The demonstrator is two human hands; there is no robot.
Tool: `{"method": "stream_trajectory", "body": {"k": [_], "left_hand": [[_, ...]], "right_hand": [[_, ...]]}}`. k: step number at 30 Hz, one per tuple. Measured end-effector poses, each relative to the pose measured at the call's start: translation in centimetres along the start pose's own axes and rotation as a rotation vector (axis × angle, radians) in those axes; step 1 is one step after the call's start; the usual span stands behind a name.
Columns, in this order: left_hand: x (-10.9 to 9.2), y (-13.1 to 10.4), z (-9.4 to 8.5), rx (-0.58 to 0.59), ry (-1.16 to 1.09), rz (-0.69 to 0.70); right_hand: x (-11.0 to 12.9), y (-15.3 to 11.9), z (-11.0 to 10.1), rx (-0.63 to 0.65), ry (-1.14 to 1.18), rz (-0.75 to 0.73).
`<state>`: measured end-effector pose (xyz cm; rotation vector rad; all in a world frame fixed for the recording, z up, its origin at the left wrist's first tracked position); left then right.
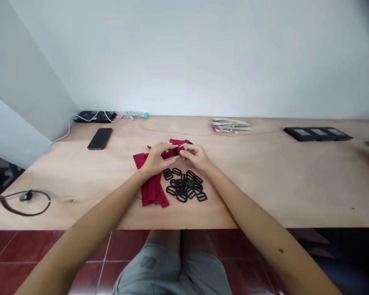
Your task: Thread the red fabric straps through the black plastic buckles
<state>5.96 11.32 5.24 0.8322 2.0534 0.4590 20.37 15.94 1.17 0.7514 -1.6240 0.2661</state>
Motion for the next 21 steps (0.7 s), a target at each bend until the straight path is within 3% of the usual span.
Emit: {"method": "stream_trajectory", "body": {"k": [9,14,18,21], "left_hand": [[1.7,0.0,0.2,0.059,0.026,-0.149],[1.0,0.0,-0.5,0.003,0.068,-0.135],[0.5,-0.1,-1.0,-0.039,0.068,-0.127],[0.6,-0.1,-0.9,-0.031,0.066,-0.137]], "right_hand": [[-0.2,-0.5,-3.4,-0.256,0.412,-0.038],[-0.8,-0.8,-5.2,-0.291,0.508,-0.029],[-0.8,-1.1,-5.5,-0.323,0.647,-0.055],[-0.5,-1.0,-4.6,-0.324,0.711,-0.044]]}}
Point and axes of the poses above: each hand's wrist, its own y-axis towards the middle knuckle, its own z-axis out of the palm, x = y × z, the point moved 10 cm from there along y, towards the middle knuckle, and after that the axes turned 10 degrees about x, right-handed, at the moved point
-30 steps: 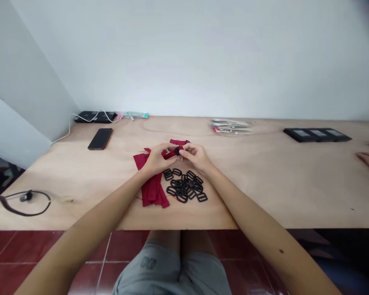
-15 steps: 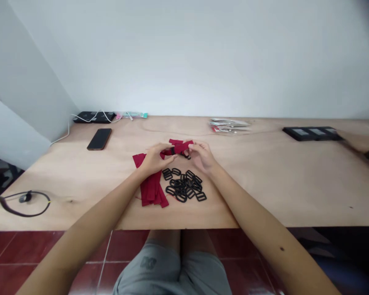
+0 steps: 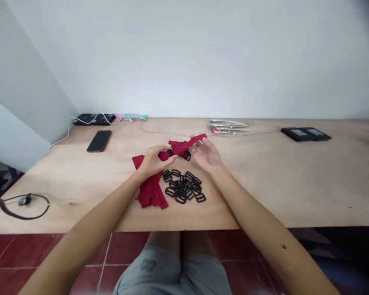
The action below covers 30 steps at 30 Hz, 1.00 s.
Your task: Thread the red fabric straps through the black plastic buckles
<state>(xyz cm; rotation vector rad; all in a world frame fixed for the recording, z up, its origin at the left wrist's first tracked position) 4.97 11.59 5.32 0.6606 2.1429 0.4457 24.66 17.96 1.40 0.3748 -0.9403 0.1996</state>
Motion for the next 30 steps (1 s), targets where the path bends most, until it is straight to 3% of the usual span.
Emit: {"method": "stream_trajectory", "body": {"k": [4,8,17,30], "left_hand": [[0.1,0.0,0.5,0.044,0.003,0.001],[-0.1,0.0,0.7,0.057,0.026,0.045],[-1.2,0.1,0.7,0.083,0.119,0.152],[-1.5,0.0,1.3,0.150,0.199,0.226]], "right_hand": [[-0.8,0.0,1.7,0.091,0.077,0.023],[-1.5,0.1,1.2,0.073,0.065,0.050],[-2.9,0.0,1.1,0.126,-0.317,0.112],[-2.5,0.4,1.5,0.229,-0.606,-0.020]]}}
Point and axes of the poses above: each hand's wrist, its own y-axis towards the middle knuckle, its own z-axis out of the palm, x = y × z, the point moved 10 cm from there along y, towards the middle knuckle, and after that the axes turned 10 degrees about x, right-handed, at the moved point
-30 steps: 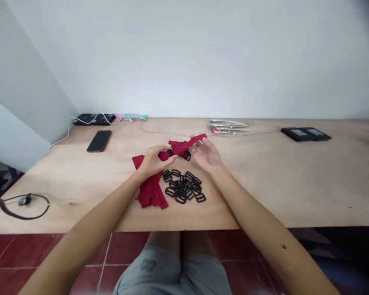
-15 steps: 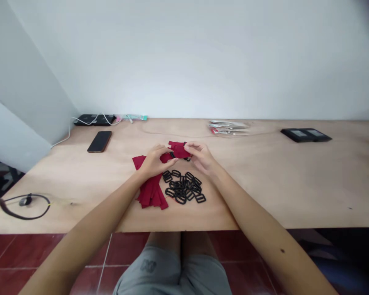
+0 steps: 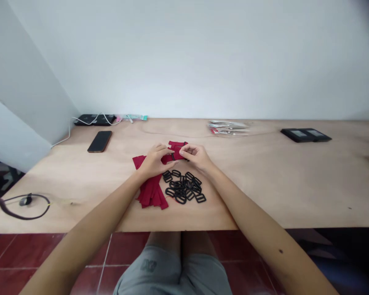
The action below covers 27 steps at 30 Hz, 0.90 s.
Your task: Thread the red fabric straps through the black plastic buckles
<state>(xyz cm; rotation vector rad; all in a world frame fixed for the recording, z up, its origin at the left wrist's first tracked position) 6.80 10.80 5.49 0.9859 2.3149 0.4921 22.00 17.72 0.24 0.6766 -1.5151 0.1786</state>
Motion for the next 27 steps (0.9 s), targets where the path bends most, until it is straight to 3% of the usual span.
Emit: {"method": "stream_trajectory", "body": {"k": [6,10,14,21,27], "left_hand": [[-0.2,0.0,0.5,0.042,0.063,0.014],[-0.7,0.0,0.6,0.053,0.074,0.035],[-0.4,0.0,0.7,0.056,0.083,0.003],[-0.6,-0.1,0.2,-0.009,0.043,0.030],[-1.7,-0.1,0.3,-0.033,0.032,0.071]], "right_hand": [[0.1,0.0,0.2,0.012,-0.181,-0.051],[1.1,-0.1,1.1,0.059,-0.179,-0.091],[1.9,-0.3,1.9,0.121,-0.093,-0.103],[0.2,-0.5,2.3,0.114,0.252,0.056],[0.2,-0.7,3.3,0.173,0.314,0.099]]}}
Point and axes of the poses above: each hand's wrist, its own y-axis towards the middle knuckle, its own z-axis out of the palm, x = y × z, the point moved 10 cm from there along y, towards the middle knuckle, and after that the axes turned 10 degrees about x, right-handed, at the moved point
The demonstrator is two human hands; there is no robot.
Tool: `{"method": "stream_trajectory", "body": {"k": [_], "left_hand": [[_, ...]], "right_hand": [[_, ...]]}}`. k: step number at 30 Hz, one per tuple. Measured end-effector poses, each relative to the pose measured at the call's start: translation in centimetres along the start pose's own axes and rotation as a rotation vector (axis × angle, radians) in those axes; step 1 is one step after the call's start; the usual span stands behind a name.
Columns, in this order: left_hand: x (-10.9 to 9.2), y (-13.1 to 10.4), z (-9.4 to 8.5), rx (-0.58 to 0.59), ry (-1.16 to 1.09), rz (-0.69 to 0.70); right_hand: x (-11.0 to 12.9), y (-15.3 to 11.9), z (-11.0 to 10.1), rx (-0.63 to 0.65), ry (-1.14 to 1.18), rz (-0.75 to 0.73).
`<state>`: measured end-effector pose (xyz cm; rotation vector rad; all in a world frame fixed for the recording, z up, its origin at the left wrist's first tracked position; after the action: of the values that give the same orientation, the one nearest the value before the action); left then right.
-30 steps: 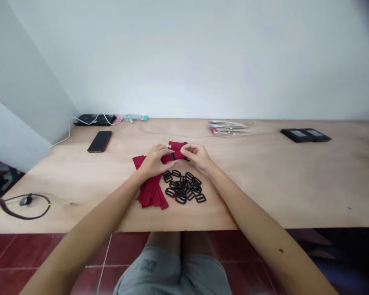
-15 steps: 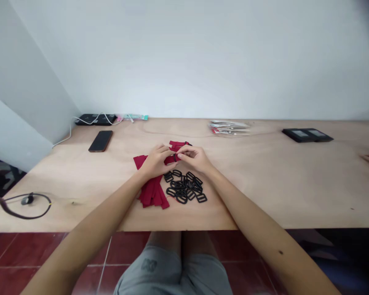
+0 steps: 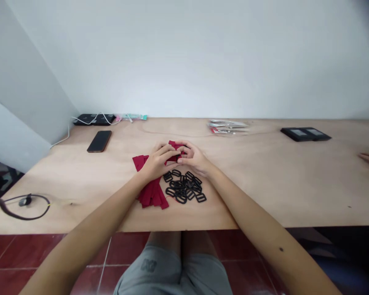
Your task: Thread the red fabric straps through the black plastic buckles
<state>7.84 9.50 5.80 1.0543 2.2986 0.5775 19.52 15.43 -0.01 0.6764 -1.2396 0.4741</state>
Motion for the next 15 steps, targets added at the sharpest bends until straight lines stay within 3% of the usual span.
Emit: {"method": "stream_trajectory", "body": {"k": [5,15], "left_hand": [[-1.4,0.0,-0.1,-0.004,-0.013,0.090],[-2.1,-0.3,-0.6,-0.055,-0.113,0.150]], "right_hand": [[0.1,0.0,0.6,0.067,-0.095,-0.014],[1.4,0.1,1.4,0.138,-0.240,-0.108]]}}
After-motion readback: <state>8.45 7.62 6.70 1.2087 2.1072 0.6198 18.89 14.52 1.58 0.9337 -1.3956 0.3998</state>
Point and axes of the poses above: each hand's wrist, its own y-axis towards the middle knuckle, its own z-axis out of the palm, x = y × z, the point moved 10 cm from there along y, towards the middle knuckle, and after that the axes turned 10 degrees about x, right-handed, at the moved point
